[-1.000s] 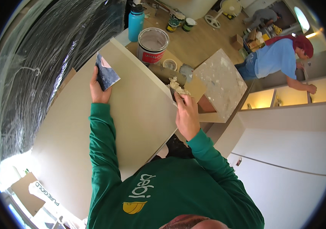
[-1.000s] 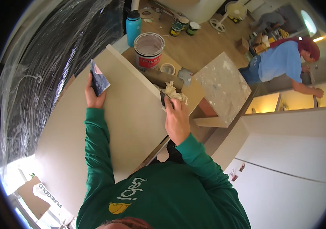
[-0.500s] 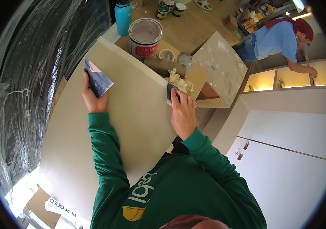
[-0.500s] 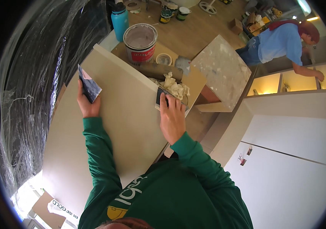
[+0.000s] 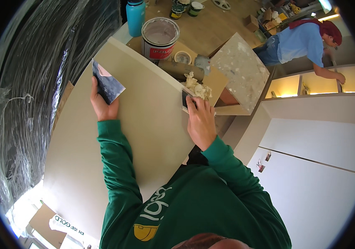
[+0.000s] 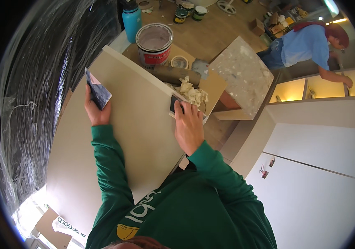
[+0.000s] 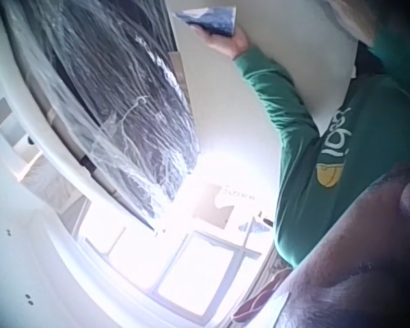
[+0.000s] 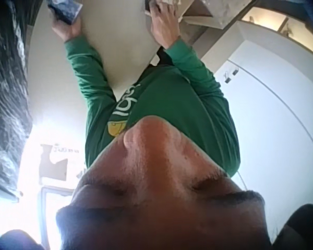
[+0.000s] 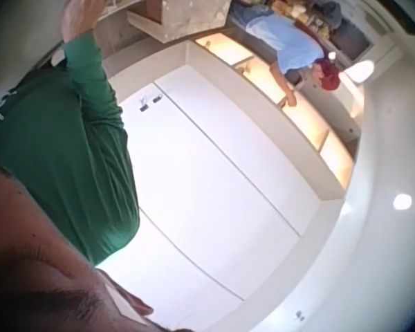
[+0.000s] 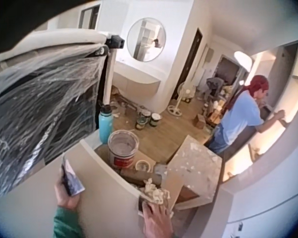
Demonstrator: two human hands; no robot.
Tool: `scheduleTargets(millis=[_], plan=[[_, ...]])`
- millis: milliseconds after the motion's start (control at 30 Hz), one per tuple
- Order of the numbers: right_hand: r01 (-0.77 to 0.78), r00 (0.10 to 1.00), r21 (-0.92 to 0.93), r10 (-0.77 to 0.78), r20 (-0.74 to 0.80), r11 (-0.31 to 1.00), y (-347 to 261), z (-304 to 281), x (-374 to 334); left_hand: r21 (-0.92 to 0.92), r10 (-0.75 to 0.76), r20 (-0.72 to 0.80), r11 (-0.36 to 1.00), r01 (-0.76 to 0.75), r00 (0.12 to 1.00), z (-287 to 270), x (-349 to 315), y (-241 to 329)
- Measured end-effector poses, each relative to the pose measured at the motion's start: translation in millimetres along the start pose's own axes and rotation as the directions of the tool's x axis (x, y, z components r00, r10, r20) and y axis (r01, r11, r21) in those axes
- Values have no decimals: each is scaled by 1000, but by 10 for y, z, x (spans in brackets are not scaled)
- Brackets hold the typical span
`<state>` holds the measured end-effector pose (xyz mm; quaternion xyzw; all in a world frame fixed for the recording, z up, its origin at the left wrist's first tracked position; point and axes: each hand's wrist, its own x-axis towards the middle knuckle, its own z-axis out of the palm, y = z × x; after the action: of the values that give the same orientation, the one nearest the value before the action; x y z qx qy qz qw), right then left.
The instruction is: The person applies a gray putty or filler to the edges and corners of a white furniture panel using small flexible scrapers, then wipes the scraper against the edge to remove excess material.
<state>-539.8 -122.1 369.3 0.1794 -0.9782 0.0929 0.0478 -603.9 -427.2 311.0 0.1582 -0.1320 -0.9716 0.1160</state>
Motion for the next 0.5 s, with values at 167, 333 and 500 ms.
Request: scheduleTargets(millis=[167,333,500], plan=[[-22,999,64,25,-44,998,-121,-101,73,23,9,-17,1000,-9,1000,-42,30,4],[3,997,-7,-4,-74,1000,-92,41,225,26,24,-77,999,-22,997,-25,36,-5],[5,997,11,-4,-71,1000,-166,189,205,19,1,-62,1000,0,998,32,1,2]])
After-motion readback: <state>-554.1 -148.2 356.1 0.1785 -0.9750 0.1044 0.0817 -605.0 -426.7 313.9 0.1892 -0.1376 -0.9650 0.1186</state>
